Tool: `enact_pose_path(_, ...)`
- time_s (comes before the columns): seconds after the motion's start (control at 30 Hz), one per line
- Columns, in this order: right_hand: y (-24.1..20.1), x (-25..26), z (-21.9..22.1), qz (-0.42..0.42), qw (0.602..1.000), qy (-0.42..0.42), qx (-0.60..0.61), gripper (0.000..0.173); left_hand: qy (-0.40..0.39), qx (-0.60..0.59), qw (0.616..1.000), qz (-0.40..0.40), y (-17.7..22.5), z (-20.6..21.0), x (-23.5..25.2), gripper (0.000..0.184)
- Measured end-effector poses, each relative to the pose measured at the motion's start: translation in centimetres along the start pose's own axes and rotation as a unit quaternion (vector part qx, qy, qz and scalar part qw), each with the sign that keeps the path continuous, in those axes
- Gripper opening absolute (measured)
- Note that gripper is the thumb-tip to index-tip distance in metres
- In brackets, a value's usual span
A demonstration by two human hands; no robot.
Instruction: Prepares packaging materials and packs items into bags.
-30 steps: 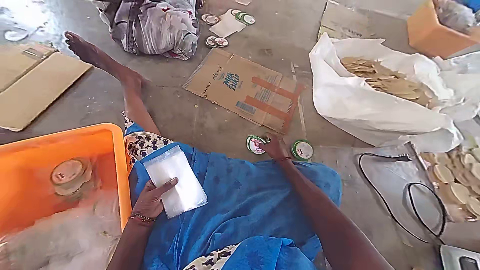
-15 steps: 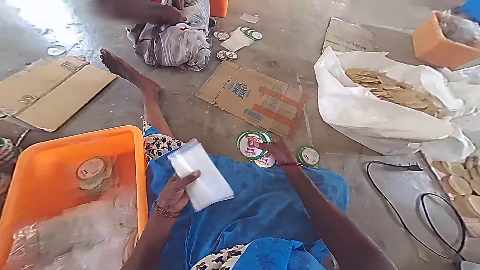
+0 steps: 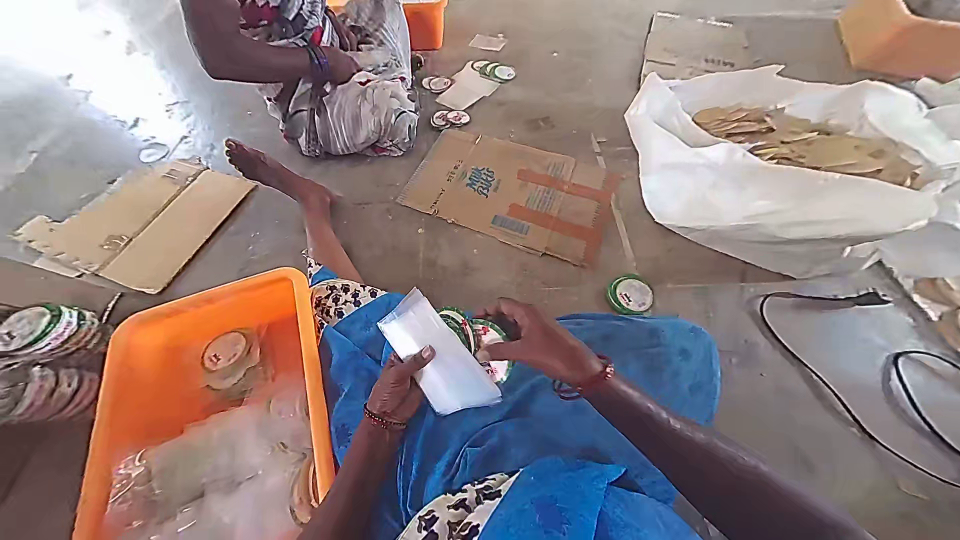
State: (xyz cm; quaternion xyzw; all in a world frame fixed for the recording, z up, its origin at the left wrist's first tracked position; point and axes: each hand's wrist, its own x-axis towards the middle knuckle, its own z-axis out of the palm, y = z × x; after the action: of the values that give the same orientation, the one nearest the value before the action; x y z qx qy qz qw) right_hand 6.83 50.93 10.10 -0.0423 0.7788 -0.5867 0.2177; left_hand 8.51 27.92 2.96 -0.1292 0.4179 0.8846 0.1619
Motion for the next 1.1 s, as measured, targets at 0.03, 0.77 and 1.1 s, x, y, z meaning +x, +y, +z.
enact_pose_path(0.03,0.2,-0.9,-0.3,0.004,1.000,0.001,0.007,0.040,-0.004,-0.008,1.000,0.004,0.0,-0.3,-0.2,0.021)
enact_pose_path(0.77,-1.8,-1.8,2.7,-0.020,0.995,0.023,-0.100,0.031,-0.075,-0.071,0.994,-0.019,-0.7,-0.1,-1.9,0.036)
enact_pose_path(1.1,1.9,-3.1,3.7,-0.097,0.985,0.107,-0.091,0.069,0.000,0.018,0.999,-0.045,-2.9,0.6,-1.9,0.016)
